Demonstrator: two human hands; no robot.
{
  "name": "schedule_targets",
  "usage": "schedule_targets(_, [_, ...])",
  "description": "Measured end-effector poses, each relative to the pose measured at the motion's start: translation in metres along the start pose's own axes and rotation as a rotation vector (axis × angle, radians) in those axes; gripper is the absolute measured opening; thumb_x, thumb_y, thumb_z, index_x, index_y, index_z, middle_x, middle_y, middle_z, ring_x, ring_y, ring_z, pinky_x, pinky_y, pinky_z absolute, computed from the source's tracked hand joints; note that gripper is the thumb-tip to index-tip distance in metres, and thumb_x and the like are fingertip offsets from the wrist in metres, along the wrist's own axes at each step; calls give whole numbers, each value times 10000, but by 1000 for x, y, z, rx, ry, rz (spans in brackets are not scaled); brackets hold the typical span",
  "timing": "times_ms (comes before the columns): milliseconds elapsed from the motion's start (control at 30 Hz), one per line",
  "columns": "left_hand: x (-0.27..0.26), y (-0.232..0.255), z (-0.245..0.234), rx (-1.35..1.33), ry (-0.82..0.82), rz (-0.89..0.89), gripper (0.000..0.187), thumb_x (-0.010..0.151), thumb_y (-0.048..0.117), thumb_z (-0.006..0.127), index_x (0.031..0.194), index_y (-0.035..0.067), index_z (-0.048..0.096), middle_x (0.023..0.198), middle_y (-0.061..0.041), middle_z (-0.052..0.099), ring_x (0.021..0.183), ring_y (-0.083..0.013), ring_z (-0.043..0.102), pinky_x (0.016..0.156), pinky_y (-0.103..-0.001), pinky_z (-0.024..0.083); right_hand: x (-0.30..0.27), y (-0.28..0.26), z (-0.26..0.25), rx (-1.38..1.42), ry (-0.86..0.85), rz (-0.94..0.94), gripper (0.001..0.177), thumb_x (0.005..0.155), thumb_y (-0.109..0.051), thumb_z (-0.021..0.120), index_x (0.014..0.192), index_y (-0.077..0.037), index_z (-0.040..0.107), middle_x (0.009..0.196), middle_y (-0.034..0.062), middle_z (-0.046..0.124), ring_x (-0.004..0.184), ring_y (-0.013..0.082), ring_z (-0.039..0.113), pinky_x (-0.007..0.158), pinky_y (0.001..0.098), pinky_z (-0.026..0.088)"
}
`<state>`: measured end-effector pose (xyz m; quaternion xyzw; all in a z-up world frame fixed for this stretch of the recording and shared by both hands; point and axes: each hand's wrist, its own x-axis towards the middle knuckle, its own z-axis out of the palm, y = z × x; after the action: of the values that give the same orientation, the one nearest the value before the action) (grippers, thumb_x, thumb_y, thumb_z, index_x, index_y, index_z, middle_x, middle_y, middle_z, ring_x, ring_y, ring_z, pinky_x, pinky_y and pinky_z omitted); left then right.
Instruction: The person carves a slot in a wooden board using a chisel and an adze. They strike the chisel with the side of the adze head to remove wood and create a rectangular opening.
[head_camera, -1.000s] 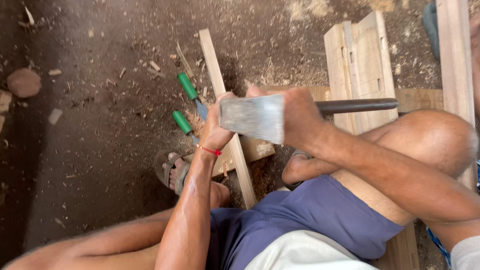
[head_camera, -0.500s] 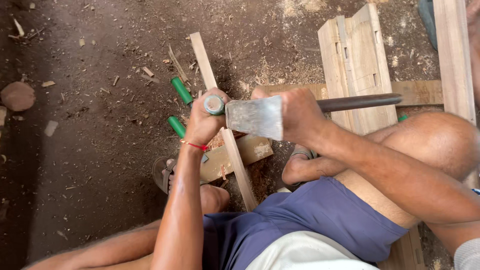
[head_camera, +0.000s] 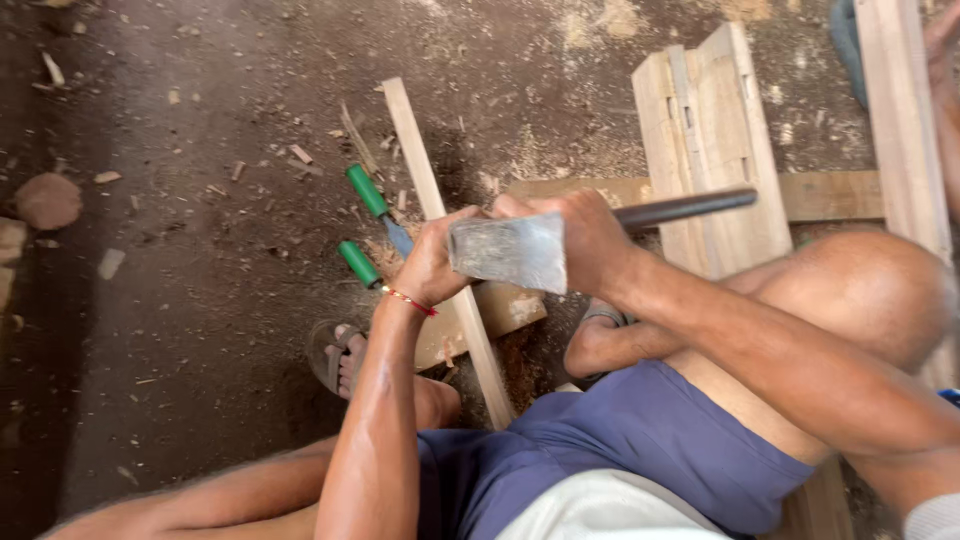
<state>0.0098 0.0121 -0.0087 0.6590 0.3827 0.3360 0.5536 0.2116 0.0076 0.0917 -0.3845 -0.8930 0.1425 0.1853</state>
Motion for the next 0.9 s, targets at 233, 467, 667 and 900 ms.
schedule_targets(233, [0, -42, -7, 135, 75, -147, 208, 859, 145, 807, 968, 44, 662, 883, -19, 742, 896, -84, 627, 821, -310, 568, -2, 16, 25, -132, -22, 1, 408, 813, -368, 842, 980, -101, 583, 654, 11, 639, 504, 145, 622, 433, 300, 500])
schedule_targets(467, [6, -53, -14, -70, 215, -100, 222, 800, 79, 749, 1001, 64, 657, 992, -23, 707, 959, -144, 679, 890, -328, 568, -3, 37, 45, 18, -72, 177, 376, 878, -427, 828, 866, -125, 603, 612, 11, 623, 485, 147, 585, 414, 316, 477])
schedule_targets(667, [42, 2, -75, -193, 663, 98, 426, 992, 306, 769, 1227, 98, 481, 1048, -49, 587, 773, -133, 648, 638, -290, 593, -4, 58, 40, 537, 184, 351, 249, 996, -291, 713, 897, -138, 543, 799, 3, 606, 707, 110, 620, 591, 256, 555])
schedule_targets(900, [36, -111, -115, -74, 1114, -362, 490, 936, 287, 747, 1260, 36, 478, 1072, -77, 596, 896, -168, 647, 784, -350, 587, -7, 120, 79, 627, 167, 359, 136, 1041, -187, 690, 1030, -99, 587, 1100, 117, 693, 1135, 222, 694, 973, 376, 630])
